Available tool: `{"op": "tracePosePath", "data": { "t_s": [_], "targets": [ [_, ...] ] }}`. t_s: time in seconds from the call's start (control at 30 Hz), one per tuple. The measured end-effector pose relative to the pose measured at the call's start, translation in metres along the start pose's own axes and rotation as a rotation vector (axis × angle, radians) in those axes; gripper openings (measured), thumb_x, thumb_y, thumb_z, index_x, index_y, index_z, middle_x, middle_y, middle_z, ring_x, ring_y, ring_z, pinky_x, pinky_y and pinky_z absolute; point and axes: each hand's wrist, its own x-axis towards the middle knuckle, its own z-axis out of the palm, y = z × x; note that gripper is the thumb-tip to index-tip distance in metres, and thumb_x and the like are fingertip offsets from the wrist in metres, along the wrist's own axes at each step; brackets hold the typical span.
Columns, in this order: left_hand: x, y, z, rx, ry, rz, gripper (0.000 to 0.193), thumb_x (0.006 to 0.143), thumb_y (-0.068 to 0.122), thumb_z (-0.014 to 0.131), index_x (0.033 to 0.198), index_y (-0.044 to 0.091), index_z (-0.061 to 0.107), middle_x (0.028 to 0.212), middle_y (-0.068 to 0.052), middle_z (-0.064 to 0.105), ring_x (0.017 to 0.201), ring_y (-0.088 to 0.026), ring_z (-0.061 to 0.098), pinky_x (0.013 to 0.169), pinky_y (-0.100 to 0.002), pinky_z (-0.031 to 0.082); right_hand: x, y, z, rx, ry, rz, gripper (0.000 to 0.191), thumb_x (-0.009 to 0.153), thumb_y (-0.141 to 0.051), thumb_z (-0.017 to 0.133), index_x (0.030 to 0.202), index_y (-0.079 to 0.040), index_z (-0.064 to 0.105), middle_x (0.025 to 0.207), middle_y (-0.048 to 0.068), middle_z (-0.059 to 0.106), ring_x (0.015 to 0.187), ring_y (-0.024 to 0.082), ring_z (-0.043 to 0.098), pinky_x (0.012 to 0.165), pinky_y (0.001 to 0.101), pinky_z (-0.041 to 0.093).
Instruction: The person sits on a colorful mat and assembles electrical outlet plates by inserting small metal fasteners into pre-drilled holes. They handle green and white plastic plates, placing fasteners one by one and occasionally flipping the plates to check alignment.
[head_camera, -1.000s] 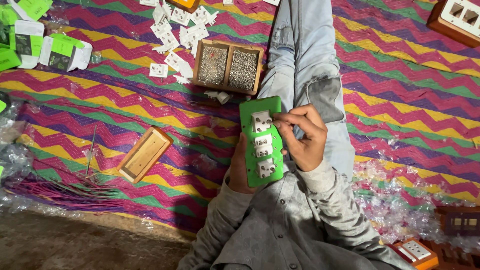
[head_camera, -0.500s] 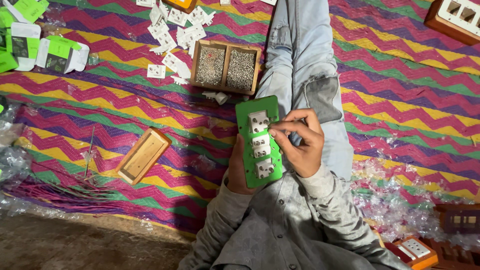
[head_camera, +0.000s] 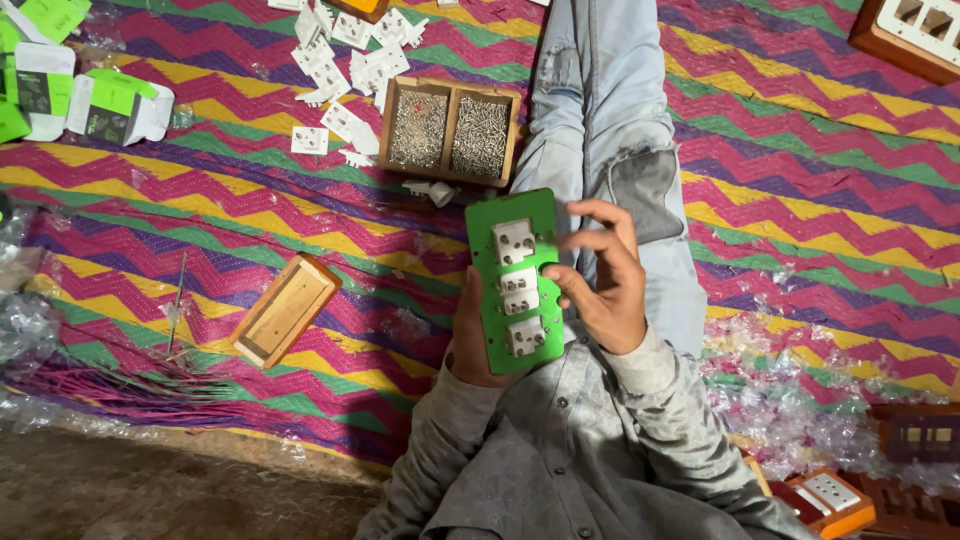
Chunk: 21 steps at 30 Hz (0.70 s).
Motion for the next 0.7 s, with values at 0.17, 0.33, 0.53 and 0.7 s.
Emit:
{"op": "tracePosePath", "data": {
  "t_s": [0.17, 0.33, 0.53, 0.7],
  "targets": [
    [-0.001, -0.001, -0.004, -0.042, -0.005, -0.003, 0.073, 0.11, 0.06, 0.04, 0.15, 0.0, 0.046, 0.126, -0.021, 0.066, 0.109, -0.034, 0.071, 0.076, -0.044, 0.065, -0.003, 0.009, -0.004, -0.048, -0.082, 0.06, 0.021, 0.096, -0.003, 0.071, 0.117, -0.003, 0.072, 0.15, 0.01, 0.047, 0.095, 0.011, 0.059, 0.06, 0.0186, 0.053],
    [0.001, 0.0, -0.005, -0.05, -0.017, -0.014, 0.073, 0.108, 0.06, 0.041, 0.15, 0.001, 0.046, 0.127, -0.021, 0.066, 0.11, -0.035, 0.071, 0.076, -0.045, 0.064, -0.004, 0.012, -0.003, 0.059, -0.015, 0.07, 0.01, 0.097, -0.007, 0.075, 0.105, -0.004, 0.071, 0.147, 0.01, 0.048, 0.102, 0.016, 0.061, 0.063, 0.0226, 0.056],
    [-0.001, 0.001, -0.004, -0.052, -0.01, -0.014, 0.073, 0.109, 0.06, 0.041, 0.152, 0.001, 0.045, 0.128, -0.021, 0.065, 0.11, -0.034, 0.071, 0.077, -0.045, 0.065, -0.002, 0.01, -0.003, -0.218, -0.064, -0.189, 0.021, 0.097, -0.003, 0.074, 0.117, 0.001, 0.073, 0.15, 0.012, 0.053, 0.142, 0.026, 0.049, 0.103, 0.0332, 0.05],
    [-0.002, 0.002, -0.007, -0.018, 0.009, -0.001, 0.073, 0.109, 0.06, 0.042, 0.152, 0.0, 0.045, 0.128, -0.021, 0.065, 0.11, -0.035, 0.071, 0.078, -0.045, 0.065, -0.002, 0.01, 0.0, -0.089, 0.038, -0.011, 0.018, 0.091, -0.012, 0.078, 0.107, -0.009, 0.071, 0.139, 0.005, 0.05, 0.129, 0.025, 0.053, 0.079, 0.0324, 0.051]
  ]
}}
